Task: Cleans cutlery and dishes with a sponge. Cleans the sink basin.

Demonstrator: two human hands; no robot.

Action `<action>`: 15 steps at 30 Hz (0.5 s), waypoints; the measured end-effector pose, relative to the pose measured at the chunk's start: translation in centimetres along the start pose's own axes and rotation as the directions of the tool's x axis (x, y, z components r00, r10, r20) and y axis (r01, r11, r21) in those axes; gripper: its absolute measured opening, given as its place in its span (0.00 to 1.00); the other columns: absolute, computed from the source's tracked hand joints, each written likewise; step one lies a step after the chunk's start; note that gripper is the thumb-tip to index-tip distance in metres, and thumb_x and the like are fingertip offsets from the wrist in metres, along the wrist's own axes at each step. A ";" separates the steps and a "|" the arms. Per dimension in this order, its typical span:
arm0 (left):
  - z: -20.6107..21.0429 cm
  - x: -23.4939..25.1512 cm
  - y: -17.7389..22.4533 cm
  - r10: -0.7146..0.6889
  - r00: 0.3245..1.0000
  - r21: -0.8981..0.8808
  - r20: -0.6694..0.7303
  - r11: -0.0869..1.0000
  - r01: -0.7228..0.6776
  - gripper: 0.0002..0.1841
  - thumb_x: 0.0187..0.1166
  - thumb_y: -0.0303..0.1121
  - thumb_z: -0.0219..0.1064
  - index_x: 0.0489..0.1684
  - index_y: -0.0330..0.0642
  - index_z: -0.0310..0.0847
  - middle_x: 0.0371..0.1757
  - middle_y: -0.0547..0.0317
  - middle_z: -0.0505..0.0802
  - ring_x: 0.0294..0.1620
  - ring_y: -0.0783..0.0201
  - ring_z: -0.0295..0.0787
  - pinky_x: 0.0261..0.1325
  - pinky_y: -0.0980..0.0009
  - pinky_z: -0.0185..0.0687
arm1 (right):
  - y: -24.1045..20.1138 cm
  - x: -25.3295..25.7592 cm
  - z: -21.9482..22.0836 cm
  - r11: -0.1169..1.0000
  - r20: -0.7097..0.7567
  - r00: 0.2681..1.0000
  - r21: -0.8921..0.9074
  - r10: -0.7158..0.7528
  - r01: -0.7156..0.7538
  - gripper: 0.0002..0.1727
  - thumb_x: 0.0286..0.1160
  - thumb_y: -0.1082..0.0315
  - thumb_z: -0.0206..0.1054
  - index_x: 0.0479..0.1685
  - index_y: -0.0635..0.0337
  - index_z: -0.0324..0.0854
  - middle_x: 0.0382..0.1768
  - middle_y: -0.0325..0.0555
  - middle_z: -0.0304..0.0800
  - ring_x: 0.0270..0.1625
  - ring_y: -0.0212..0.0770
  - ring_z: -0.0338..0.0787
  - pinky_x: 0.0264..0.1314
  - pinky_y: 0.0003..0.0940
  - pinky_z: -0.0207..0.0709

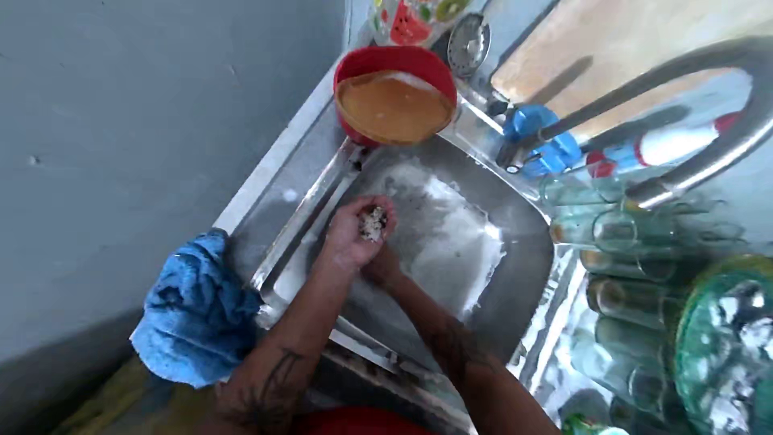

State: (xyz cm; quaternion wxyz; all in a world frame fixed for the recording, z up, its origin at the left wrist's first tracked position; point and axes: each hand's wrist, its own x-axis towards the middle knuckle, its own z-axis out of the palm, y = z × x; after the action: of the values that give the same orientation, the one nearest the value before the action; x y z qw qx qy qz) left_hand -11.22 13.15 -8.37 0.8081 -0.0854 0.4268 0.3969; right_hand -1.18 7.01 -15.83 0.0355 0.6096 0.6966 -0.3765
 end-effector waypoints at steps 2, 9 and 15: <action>0.0 0.3 0.2 0.010 1.000 -0.017 -0.004 1.000 -0.010 0.12 0.88 0.35 0.49 0.41 0.42 0.77 0.33 0.57 0.88 0.29 0.66 0.88 0.32 0.75 0.87 | 3.9 -1.7 5.9 0.919 -0.175 0.904 -0.127 -0.390 0.372 0.25 0.79 0.62 0.65 0.74 0.64 0.82 0.78 0.60 0.80 0.83 0.61 0.76 0.88 0.57 0.63; 0.2 0.1 -0.1 0.006 1.000 -0.048 -0.003 0.999 -0.006 0.13 0.89 0.35 0.48 0.40 0.42 0.76 0.32 0.57 0.87 0.28 0.66 0.87 0.32 0.74 0.87 | 10.6 -4.1 1.9 0.970 0.050 0.993 -0.221 0.110 -0.096 0.28 0.92 0.61 0.48 0.86 0.65 0.67 0.83 0.67 0.70 0.86 0.67 0.69 0.85 0.63 0.63; 0.1 0.2 -0.3 0.000 1.000 -0.023 -0.021 1.000 0.000 0.13 0.89 0.35 0.49 0.39 0.42 0.77 0.31 0.57 0.87 0.28 0.67 0.88 0.32 0.75 0.87 | 11.9 -2.1 0.8 0.970 0.091 0.995 -0.244 0.045 -0.021 0.25 0.82 0.77 0.55 0.79 0.68 0.73 0.80 0.66 0.74 0.83 0.66 0.72 0.82 0.64 0.63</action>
State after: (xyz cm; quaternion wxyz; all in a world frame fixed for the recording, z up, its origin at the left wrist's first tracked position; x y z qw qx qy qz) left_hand -10.84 13.10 -8.53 0.8025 -0.0991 0.4307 0.4009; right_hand 9.42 4.50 -21.02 0.1493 0.5935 0.7246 -0.3169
